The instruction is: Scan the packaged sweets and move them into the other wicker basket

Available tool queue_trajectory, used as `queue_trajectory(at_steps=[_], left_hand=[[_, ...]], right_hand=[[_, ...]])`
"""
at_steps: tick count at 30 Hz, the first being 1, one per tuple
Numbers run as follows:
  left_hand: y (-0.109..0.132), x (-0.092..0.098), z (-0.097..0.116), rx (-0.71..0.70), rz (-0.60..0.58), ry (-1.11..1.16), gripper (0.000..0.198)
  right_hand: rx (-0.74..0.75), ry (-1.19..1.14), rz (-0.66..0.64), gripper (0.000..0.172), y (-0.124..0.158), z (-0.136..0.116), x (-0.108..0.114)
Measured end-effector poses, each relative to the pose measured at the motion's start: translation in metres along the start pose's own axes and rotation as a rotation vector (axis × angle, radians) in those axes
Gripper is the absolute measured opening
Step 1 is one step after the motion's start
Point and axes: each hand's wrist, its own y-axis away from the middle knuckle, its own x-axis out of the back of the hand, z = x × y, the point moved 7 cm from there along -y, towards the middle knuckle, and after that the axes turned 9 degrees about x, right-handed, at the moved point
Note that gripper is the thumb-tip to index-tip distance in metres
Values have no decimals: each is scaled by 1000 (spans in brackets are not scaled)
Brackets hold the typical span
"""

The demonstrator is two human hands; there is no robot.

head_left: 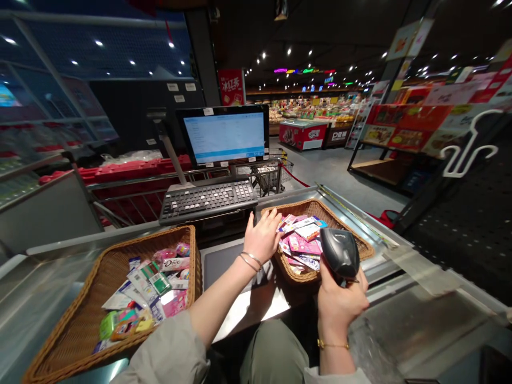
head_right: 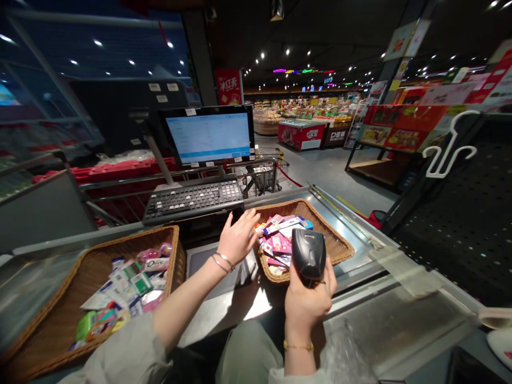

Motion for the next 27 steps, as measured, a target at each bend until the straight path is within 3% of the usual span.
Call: queue_trajectory(at_steps=[7,12,20,27], left_hand=[[42,37,-21,104,114,110,43],[80,61,-49,220,136,108,44],[140,97,-116,385,175,7,38],[178,116,-187,484,58,-150,35]], right_hand=[[74,-46,-26,43,11,-18,-6],[156,-116,-119,40,24,-38,-18],[245,-298,-430,43,61,-74,-50],[331,-381,-652,31,95,-104,-72]])
